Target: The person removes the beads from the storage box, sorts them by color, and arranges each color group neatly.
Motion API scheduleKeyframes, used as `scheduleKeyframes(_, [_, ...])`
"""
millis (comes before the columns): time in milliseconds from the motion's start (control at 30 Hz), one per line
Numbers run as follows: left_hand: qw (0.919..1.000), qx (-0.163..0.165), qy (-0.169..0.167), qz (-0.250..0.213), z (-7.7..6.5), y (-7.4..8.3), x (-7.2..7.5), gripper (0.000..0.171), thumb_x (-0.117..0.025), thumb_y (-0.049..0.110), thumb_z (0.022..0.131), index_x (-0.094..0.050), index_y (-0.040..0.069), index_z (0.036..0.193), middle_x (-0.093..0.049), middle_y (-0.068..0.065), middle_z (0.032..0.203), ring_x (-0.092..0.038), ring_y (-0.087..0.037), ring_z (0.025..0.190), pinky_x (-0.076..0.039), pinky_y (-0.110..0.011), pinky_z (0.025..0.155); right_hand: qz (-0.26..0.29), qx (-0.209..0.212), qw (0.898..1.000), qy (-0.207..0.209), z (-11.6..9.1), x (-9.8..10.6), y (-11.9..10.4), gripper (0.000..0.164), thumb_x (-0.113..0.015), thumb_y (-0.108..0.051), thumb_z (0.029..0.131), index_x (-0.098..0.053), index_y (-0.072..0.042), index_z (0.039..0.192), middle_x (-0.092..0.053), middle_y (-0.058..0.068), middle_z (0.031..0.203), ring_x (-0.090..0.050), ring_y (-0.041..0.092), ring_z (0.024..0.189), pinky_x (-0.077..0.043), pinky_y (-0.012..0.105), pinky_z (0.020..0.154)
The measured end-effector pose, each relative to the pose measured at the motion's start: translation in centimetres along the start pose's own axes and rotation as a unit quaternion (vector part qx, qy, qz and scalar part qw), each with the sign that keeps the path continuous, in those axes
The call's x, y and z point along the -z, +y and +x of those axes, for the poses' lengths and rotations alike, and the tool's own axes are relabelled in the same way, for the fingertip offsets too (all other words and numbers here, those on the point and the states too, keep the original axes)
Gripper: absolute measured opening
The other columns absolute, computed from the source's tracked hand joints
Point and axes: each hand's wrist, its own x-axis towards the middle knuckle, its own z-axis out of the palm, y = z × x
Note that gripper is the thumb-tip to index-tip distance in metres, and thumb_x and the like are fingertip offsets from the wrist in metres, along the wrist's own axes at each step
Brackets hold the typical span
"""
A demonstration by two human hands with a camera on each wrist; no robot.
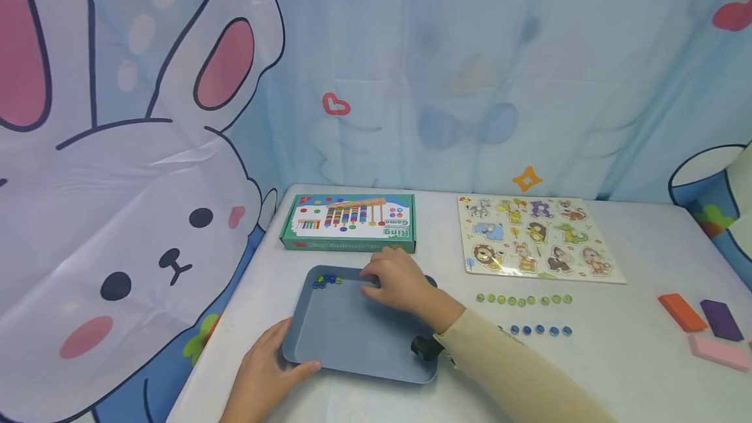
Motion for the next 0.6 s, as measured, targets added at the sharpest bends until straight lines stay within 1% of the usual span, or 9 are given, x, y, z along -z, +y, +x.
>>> scheduleKeyframes(100, [1.0, 0.001, 0.001, 0.001, 0.0, 0.0, -0.1, 0.12, -0.083, 0.079, 0.065, -0.051, 0.006, 0.154, -0.057, -0.017, 0.153, -0.054, -0.043, 0.141, -0.05, -0.062, 0.112, -0.005, 0.004, 1.0, -0.02, 0.9, -1.0, -0.4, 0.02, -0.084, -0.037, 0.087, -0.085, -0.022, 0.1, -0.062, -0.011, 0.075, -0.046, 0.007, 0.073, -0.035, 0.024, 0.065])
scheduleKeyframes(233, [1.0, -0.002, 0.002, 0.0, 0.1, -0.1, -0.1, 0.119, -0.083, 0.079, 0.066, -0.051, 0.006, 0.154, -0.056, -0.017, 0.153, -0.054, -0.043, 0.142, -0.049, -0.062, 0.112, -0.008, 0.002, 1.0, -0.03, 2.0, -2.1, -0.7, 0.021, -0.083, -0.037, 0.088, -0.085, -0.022, 0.102, -0.063, -0.011, 0.076, -0.047, 0.008, 0.074, -0.035, 0.023, 0.065])
scheduleKeyframes(400, [1.0, -0.005, 0.005, -0.001, 0.1, -0.2, -0.1, 0.119, -0.081, 0.081, 0.065, -0.052, 0.007, 0.154, -0.057, -0.014, 0.153, -0.055, -0.041, 0.141, -0.05, -0.062, 0.112, -0.013, -0.002, 1.0, -0.027, 3.0, -3.1, -1.2, 0.02, -0.084, -0.038, 0.088, -0.085, -0.024, 0.102, -0.064, -0.011, 0.077, -0.048, 0.008, 0.073, -0.034, 0.024, 0.065])
scheduleKeyframes(600, [0.9999, -0.008, 0.007, -0.004, 0.1, -0.1, -0.2, 0.119, -0.08, 0.082, 0.065, -0.052, 0.007, 0.154, -0.058, -0.014, 0.153, -0.055, -0.04, 0.141, -0.049, -0.062, 0.112, -0.042, 0.001, 0.999, -0.025, 3.9, -4.2, -1.8, 0.021, -0.082, -0.04, 0.089, -0.085, -0.025, 0.104, -0.072, -0.011, 0.087, -0.05, 0.008, 0.076, -0.033, 0.024, 0.066])
